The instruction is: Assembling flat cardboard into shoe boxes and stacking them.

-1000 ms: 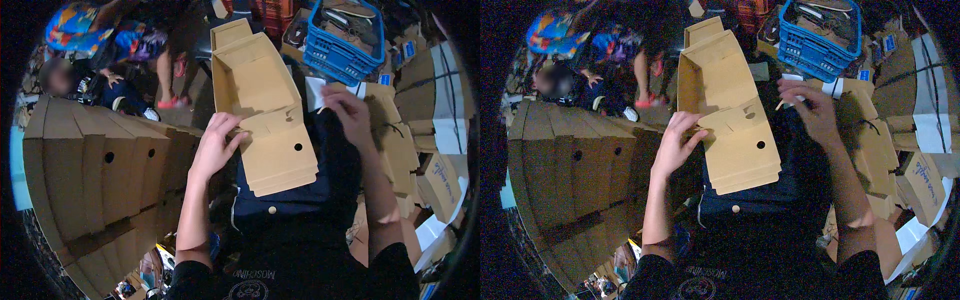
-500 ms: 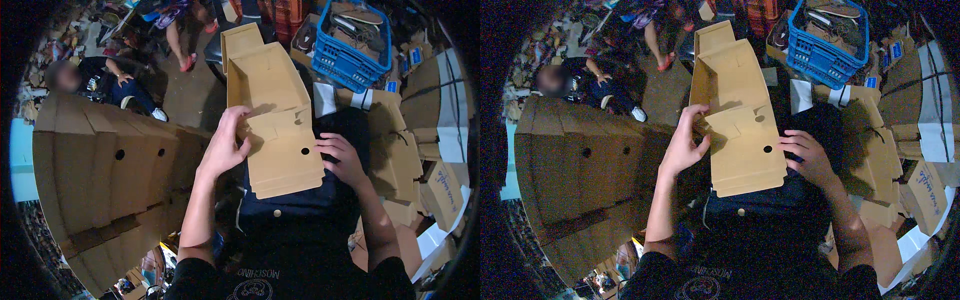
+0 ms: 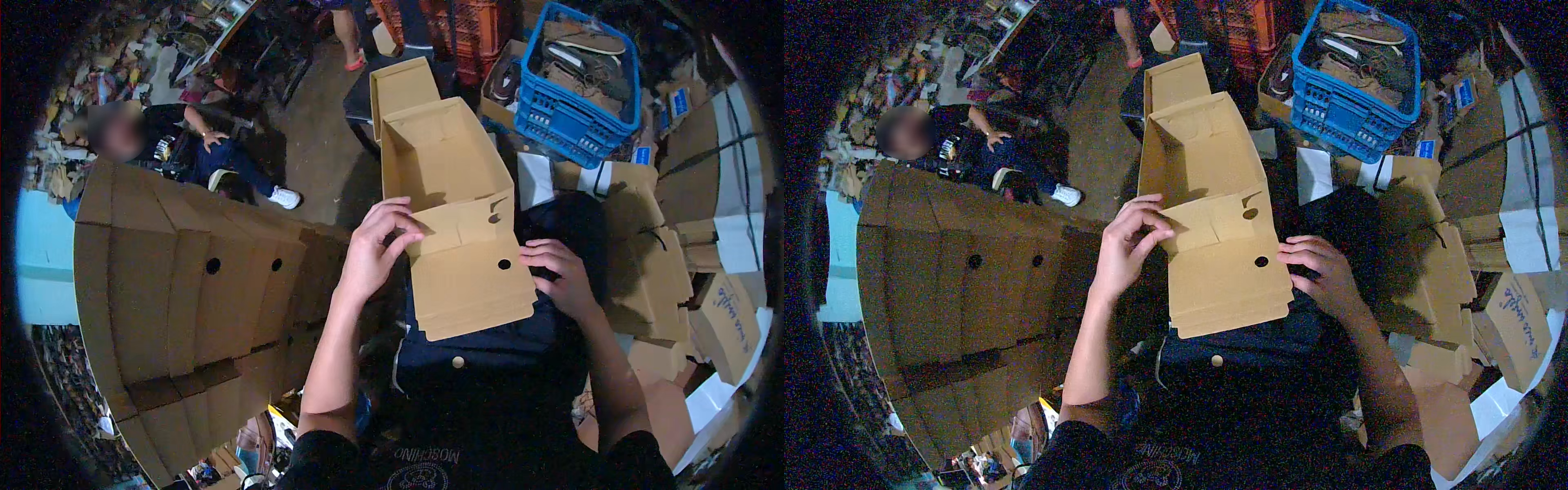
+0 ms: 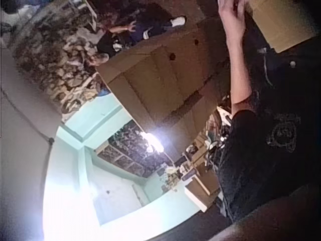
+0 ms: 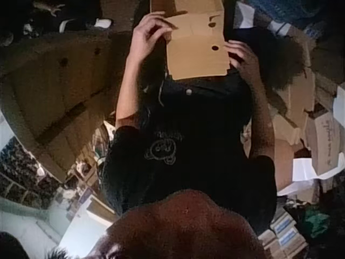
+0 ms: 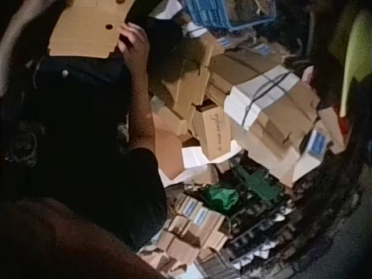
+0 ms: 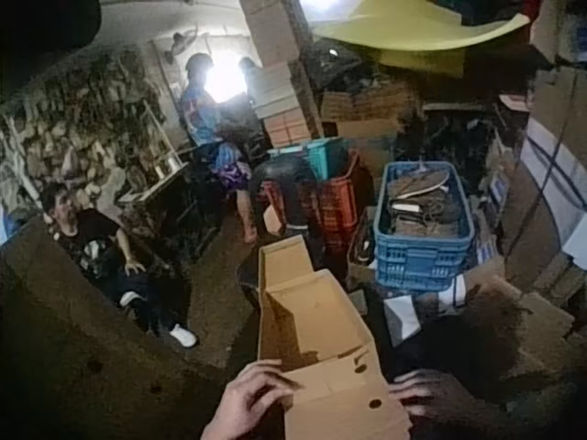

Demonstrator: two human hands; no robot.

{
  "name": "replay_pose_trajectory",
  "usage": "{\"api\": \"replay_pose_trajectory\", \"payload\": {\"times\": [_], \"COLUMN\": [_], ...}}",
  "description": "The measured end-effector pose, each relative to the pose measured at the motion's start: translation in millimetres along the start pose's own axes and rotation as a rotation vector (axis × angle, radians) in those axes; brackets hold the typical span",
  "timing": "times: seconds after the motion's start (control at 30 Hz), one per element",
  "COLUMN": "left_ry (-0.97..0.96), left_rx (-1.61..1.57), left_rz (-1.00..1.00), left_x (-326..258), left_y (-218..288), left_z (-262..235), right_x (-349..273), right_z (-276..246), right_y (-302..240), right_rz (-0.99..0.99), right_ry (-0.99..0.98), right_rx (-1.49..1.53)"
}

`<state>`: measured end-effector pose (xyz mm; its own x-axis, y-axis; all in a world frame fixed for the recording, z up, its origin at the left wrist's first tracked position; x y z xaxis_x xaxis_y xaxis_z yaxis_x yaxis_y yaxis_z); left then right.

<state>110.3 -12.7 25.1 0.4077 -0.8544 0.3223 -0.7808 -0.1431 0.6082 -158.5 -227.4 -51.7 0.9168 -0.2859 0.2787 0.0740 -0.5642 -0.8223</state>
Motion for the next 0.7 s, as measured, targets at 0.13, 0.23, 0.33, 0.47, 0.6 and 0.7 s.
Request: {"api": "replay_pose_trajectory", "payload": {"times": [0.13, 0.23, 0.33, 0.47, 0.6, 0.7], "left_ry": [-0.056, -0.090, -0.150, -0.181, -0.314, -0.378], "left_rx": [-0.119, -0.308, -0.462, -0.330, -0.043, 0.165], "left_rz": [-0.073, -0.185, -0.238, -0.223, -0.112, -0.009], "left_x": [-0.5, -4.1, -4.8, 2.2, 6.3, 3.9], "left_y": [4.5, 2.5, 2.3, 12.6, 21.5, 27.9], "left_z": [-9.8, -12.5, -17.0, -26.6, -34.3, -36.5], "right_x": [3.0, -0.3, 2.2, 8.8, 13.2, 23.6], "right_z": [-4.0, -3.7, -3.7, -1.2, 6.1, 20.6], "right_y": [-5.8, -0.8, -0.9, -15.6, -14.9, -14.3], "right_rz": [0.019, 0.022, -0.009, -0.040, -0.007, 0.166], "right_ry": [0.009, -0.002, -0.016, 0.096, 0.127, 0.357], "right_rx": [-0.003, -0.017, -0.023, -0.125, -0.059, 0.082]}}
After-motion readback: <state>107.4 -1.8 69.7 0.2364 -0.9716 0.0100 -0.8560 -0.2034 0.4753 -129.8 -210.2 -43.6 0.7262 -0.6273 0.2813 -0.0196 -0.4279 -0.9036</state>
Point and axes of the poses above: each hand's wrist, its own x-axis towards the middle knuckle, its own z-axis out of the palm, y = z × x, the point moved 1 cm from there along x, towards the middle knuckle, and after that the axes turned 3 degrees about x, right-handed, at the moved point
